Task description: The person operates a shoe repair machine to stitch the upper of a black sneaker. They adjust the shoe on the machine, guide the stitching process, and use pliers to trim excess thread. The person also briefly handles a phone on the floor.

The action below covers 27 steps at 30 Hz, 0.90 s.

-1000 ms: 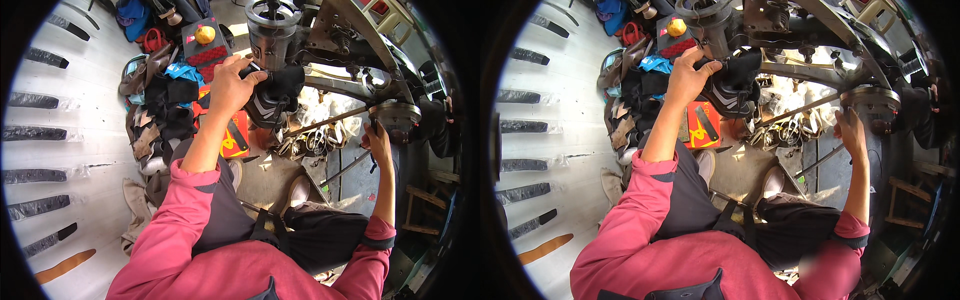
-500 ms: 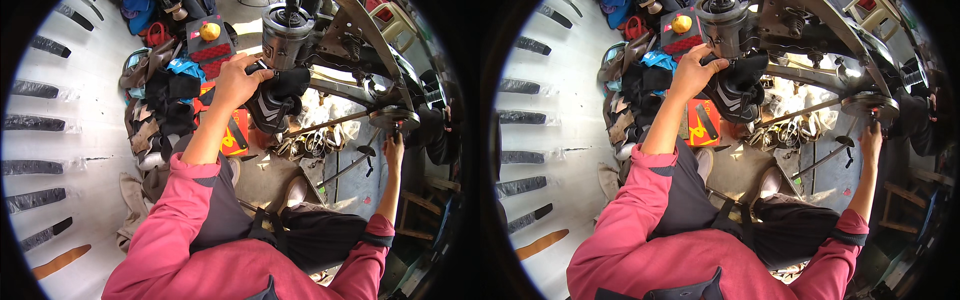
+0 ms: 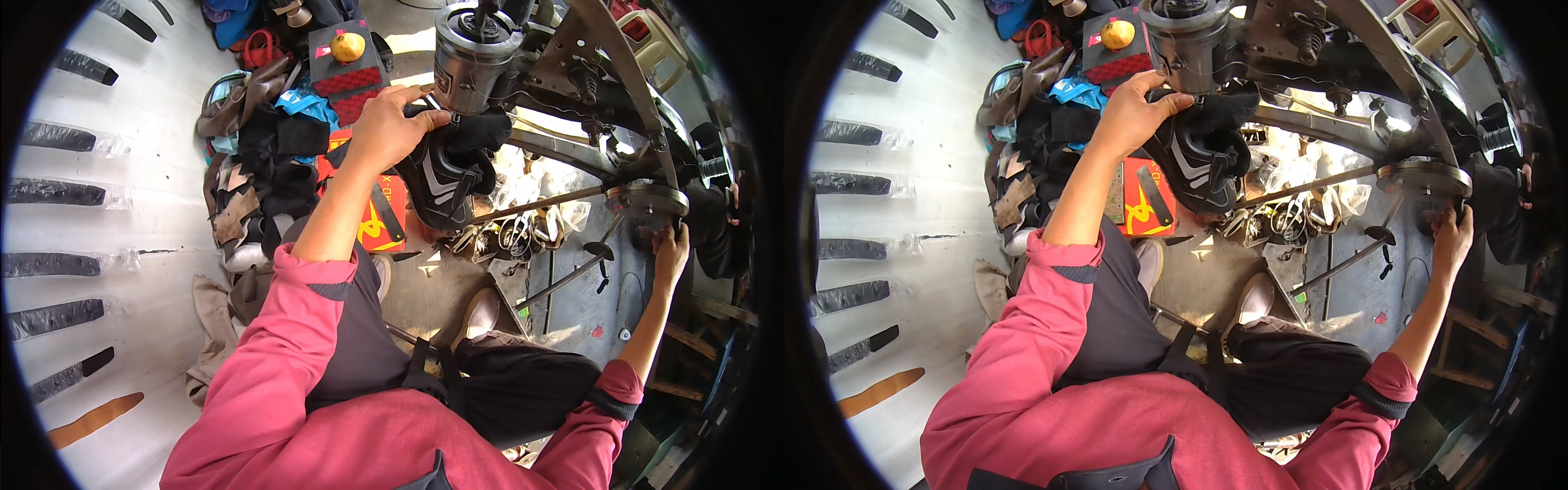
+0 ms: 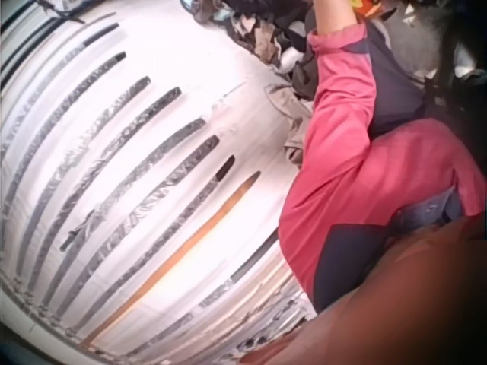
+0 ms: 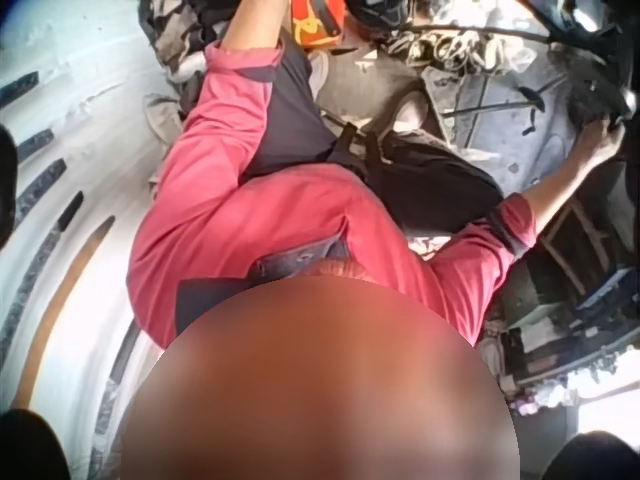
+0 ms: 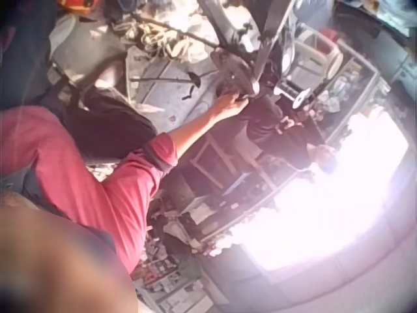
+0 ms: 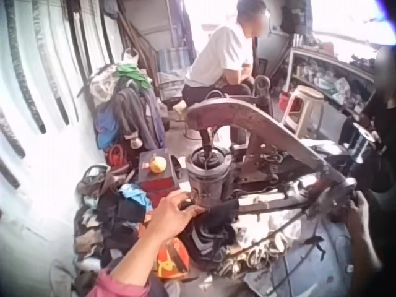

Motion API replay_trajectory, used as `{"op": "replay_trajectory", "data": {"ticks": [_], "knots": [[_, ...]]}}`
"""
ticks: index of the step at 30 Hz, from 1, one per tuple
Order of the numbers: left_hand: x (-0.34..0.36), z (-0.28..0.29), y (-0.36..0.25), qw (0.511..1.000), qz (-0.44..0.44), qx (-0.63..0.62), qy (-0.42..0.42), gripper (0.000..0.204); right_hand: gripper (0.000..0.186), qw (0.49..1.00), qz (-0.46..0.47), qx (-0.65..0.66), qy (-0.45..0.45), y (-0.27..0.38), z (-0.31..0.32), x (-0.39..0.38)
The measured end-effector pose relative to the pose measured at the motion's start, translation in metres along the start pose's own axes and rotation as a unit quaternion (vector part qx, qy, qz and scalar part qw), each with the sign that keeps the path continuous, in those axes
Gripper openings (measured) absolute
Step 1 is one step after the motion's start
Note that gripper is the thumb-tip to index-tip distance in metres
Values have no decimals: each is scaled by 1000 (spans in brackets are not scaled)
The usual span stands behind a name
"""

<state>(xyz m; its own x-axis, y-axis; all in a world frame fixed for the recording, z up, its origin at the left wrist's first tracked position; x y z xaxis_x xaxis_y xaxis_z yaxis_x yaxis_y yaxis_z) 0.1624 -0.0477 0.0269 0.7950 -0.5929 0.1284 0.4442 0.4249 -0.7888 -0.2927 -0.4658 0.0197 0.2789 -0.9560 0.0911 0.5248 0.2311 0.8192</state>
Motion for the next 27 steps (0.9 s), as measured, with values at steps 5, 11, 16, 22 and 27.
{"op": "replay_trajectory", "data": {"ticks": [5,11,16,22,27], "knots": [[2,2,-1,1000,-11,7,-1,58,26,978,-72,-74,183,-27,-88,-48],[9,-5,13,998,18,35,45,64,33,979,53,11,197,75,-93,-78],[14,-10,17,997,31,11,73,66,23,997,80,2,-12,58,-1,-18],[8,-6,13,999,22,13,45,46,22,992,-64,-75,74,-43,-39,-12],[7,-3,8,999,5,11,33,51,34,964,-63,-90,241,-3,-126,-72]]}}
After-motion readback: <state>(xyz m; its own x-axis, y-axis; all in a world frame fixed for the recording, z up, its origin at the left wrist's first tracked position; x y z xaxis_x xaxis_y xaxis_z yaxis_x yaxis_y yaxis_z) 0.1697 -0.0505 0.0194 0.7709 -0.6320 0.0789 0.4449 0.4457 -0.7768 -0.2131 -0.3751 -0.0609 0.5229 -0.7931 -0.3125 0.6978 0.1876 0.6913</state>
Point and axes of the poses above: each hand's wrist, its own x-axis towards the middle knuckle, its own z-axis out of the back of the hand, y = z × x, the point moved 9 cm from there along x, towards the middle knuckle, and after that the axes turned 1 degree about z, right-handed, at the moved point
